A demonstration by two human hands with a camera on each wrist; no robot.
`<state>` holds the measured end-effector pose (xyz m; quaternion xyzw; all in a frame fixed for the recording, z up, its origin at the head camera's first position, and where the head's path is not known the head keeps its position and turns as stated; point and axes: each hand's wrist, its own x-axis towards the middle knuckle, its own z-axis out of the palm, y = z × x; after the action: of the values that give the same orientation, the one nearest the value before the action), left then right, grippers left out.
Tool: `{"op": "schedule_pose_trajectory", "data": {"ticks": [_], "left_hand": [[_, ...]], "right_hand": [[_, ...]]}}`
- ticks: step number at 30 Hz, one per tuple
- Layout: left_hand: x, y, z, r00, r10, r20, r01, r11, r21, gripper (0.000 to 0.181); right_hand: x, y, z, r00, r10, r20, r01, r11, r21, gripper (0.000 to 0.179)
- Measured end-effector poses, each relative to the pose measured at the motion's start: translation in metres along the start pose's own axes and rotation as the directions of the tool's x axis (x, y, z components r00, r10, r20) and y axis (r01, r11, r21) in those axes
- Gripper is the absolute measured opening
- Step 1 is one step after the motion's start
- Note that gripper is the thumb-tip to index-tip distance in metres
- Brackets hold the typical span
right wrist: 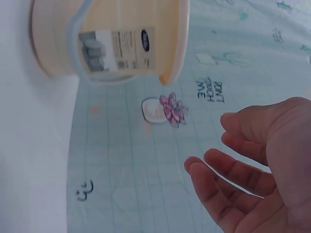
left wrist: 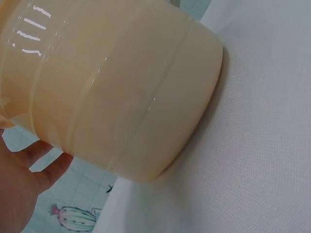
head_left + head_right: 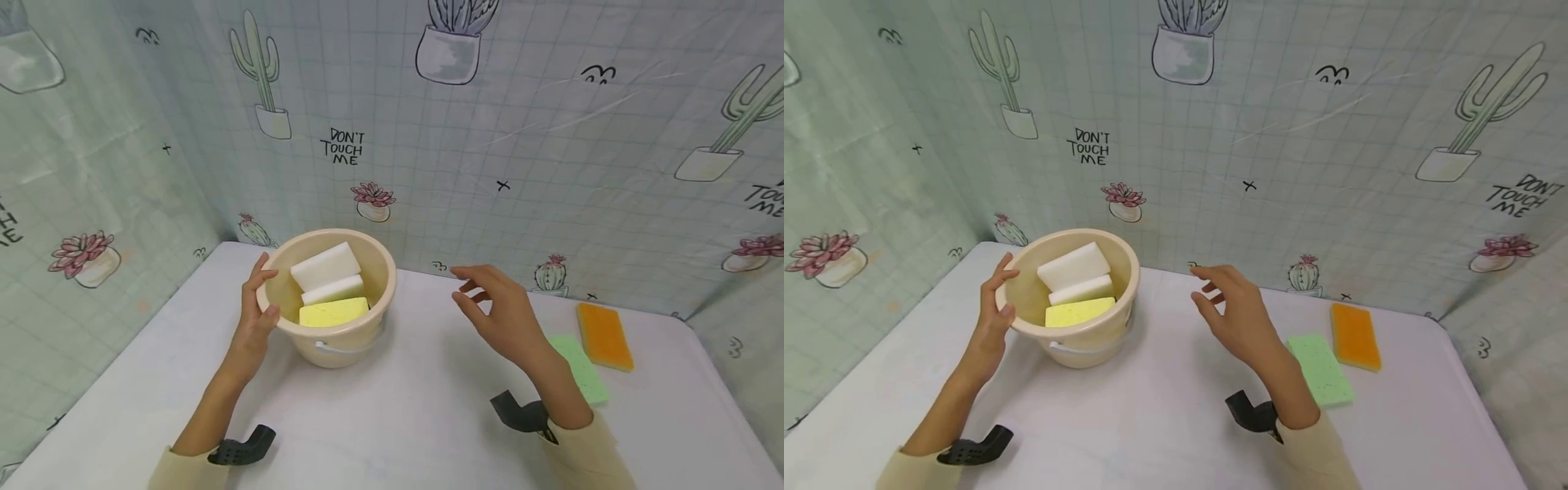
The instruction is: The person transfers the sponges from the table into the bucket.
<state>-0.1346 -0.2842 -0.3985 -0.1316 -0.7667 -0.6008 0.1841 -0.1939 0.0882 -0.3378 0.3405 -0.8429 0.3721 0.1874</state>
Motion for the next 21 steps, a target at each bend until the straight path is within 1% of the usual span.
{"op": "schedule_pose_trajectory", "data": {"ticks": [2,5,9,12,16,18,21], "left_hand": [[0.000,-0.001,0.002,1.000,0.003,0.004,-0.003,1.000,-0.023,0.052],[0.001,-0.001,0.004,1.000,0.010,0.009,-0.009,0.999,-0.038,0.052],[0.002,0.001,0.004,1.000,0.012,0.012,-0.012,1.000,-0.002,0.051],[0.002,0.003,0.003,1.000,0.010,0.005,-0.010,1.000,0.023,0.051],[0.001,0.003,0.002,1.000,0.010,0.000,-0.010,1.000,-0.002,0.051],[0.001,0.003,0.002,1.000,0.011,-0.002,-0.011,1.000,-0.018,0.051],[0.000,0.003,0.003,1.000,0.004,-0.006,-0.004,1.000,-0.013,0.051]], "right_hand": [[-0.011,0.006,-0.006,0.999,0.024,-0.029,-0.025,0.999,-0.038,0.039],[-0.030,0.016,-0.014,0.997,0.066,-0.049,-0.071,0.992,-0.101,0.039],[-0.053,0.024,-0.023,0.991,0.120,-0.055,-0.127,0.980,-0.156,0.040],[-0.067,0.028,-0.028,0.986,0.150,-0.075,-0.161,0.974,-0.162,0.042],[-0.085,0.034,-0.035,0.979,0.163,-0.122,-0.181,0.970,-0.161,0.046],[-0.094,0.037,-0.038,0.977,0.169,-0.130,-0.190,0.967,-0.170,0.047],[-0.108,0.042,-0.041,0.971,0.208,-0.121,-0.228,0.955,-0.192,0.047]]}}
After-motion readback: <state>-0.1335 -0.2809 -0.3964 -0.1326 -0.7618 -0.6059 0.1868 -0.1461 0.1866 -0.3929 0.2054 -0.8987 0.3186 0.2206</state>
